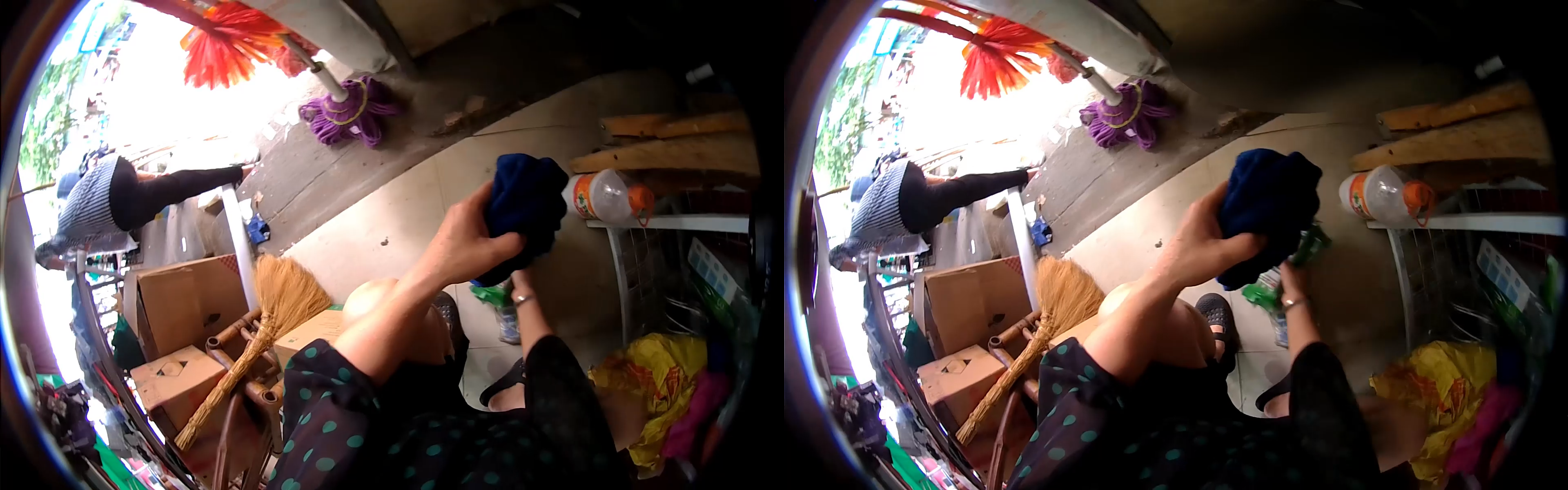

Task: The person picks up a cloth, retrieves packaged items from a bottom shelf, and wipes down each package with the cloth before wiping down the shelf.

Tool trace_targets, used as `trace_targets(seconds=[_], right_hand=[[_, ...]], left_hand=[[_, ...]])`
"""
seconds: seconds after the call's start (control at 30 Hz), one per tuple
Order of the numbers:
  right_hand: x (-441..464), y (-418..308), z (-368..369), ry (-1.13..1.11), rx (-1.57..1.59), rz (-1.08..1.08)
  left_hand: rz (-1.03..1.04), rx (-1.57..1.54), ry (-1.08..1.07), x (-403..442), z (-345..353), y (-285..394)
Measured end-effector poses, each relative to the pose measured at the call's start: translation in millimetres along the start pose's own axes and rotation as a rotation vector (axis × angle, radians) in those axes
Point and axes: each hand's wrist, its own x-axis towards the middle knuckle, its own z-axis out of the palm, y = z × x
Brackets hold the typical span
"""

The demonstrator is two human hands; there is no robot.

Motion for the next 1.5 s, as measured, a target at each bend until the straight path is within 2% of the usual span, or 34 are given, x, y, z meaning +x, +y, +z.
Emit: trace_targets(seconds=[0.03,0.07,0.1,0.13,0.23,0.3,0.33,0.4,0.5,0.57,0.6,0.67,0.73,0.77,0.8,0.83,0.87,0.93,0.97,1.0,1.03,1.07,1.1,1.13,1.2,1.27,1.33,1.4,1.43,1.47,1.5], right_hand=[[13,12,14,0.05,-0.12,0.031],[13,14,23,0.076,-0.373,0.095],[5,2,27,0.063,-0.482,0.068],[-8,-21,27,0.017,-0.542,-0.01],[-60,-91,-1,-0.149,-0.602,-0.351],[-59,-86,-26,-0.265,-0.59,-0.542],[-54,-73,-49,-0.251,-0.593,-0.53],[-73,-108,-88,-0.566,-0.334,-0.436],[-60,-77,-142,-0.586,-0.32,-0.334],[-59,-73,-156,-0.566,-0.301,-0.307],[-61,-75,-159,-0.59,-0.24,-0.262],[-63,-75,-164,-0.603,-0.183,-0.221],[-62,-70,-162,-0.634,-0.203,-0.132],[-61,-71,-164,-0.68,-0.235,-0.074],[-61,-70,-163,-0.667,-0.236,-0.08],[-62,-66,-161,-0.649,-0.221,-0.064],[-62,-60,-160,-0.625,-0.205,-0.046],[-55,-37,-161,-0.714,-0.135,-0.042],[-52,-19,-158,-0.699,-0.163,-0.049],[-49,-8,-153,-0.681,-0.189,-0.057],[-52,-16,-149,-0.643,-0.183,-0.128],[-56,-24,-145,-0.606,-0.179,-0.195],[-57,-25,-141,-0.562,-0.067,-0.141],[-59,-25,-138,-0.522,0.049,-0.088],[-61,-33,-134,-0.552,0.064,-0.088],[-62,-37,-135,-0.491,-0.241,-0.268],[-62,-38,-132,-0.457,-0.183,-0.267],[-65,-53,-136,-0.454,-0.183,-0.234],[-68,-62,-138,-0.462,-0.171,-0.191],[-68,-68,-142,-0.452,-0.174,-0.198],[-66,-75,-146,-0.523,-0.125,-0.11]], left_hand=[[0.051,-0.081,0.059,-1,3,-1],[0.097,-0.172,0.106,-1,7,-4],[0.094,-0.228,0.078,-1,9,-2],[0.087,-0.287,0.045,-2,9,1],[-0.016,-0.209,0.058,-1,4,6],[-0.02,-0.194,0.107,-1,2,9],[-0.012,-0.17,0.132,0,0,10],[0.023,-0.179,0.126,8,-5,2],[-0.027,-0.076,0.156,21,-2,-9],[-0.131,-0.127,0.108,33,3,-31],[-0.215,-0.071,0.079,38,7,-44],[-0.433,-0.161,0.05,42,25,-67],[-0.709,-0.414,0.043,47,41,-113],[-0.765,-0.569,-0.091,45,44,-144],[-0.663,-0.696,-0.178,42,47,-192],[-0.739,-0.618,-0.068,33,53,-223],[-0.737,-0.813,-0.181,23,57,-252],[-0.784,-1.169,-0.435,4,64,-309],[-0.892,-1.098,-0.144,-10,91,-272],[-0.902,-1.152,-0.152,-26,98,-331],[-0.929,-1.126,-0.04,-46,100,-408],[-0.961,-1.032,0.064,-55,117,-362],[-0.937,-1.063,0.122,-60,121,-406],[-0.901,-0.995,0.231,-62,124,-413],[-0.985,-0.499,0.569,-53,137,-388],[-0.737,-0.292,0.606,-52,146,-394],[-0.78,-0.464,0.482,-46,147,-359],[-0.856,-0.669,0.369,-48,139,-365],[-0.883,-0.862,0.137,-51,128,-403],[-0.992,-0.875,0.065,-47,132,-354],[-1.032,-0.833,0.021,-45,132,-338]])
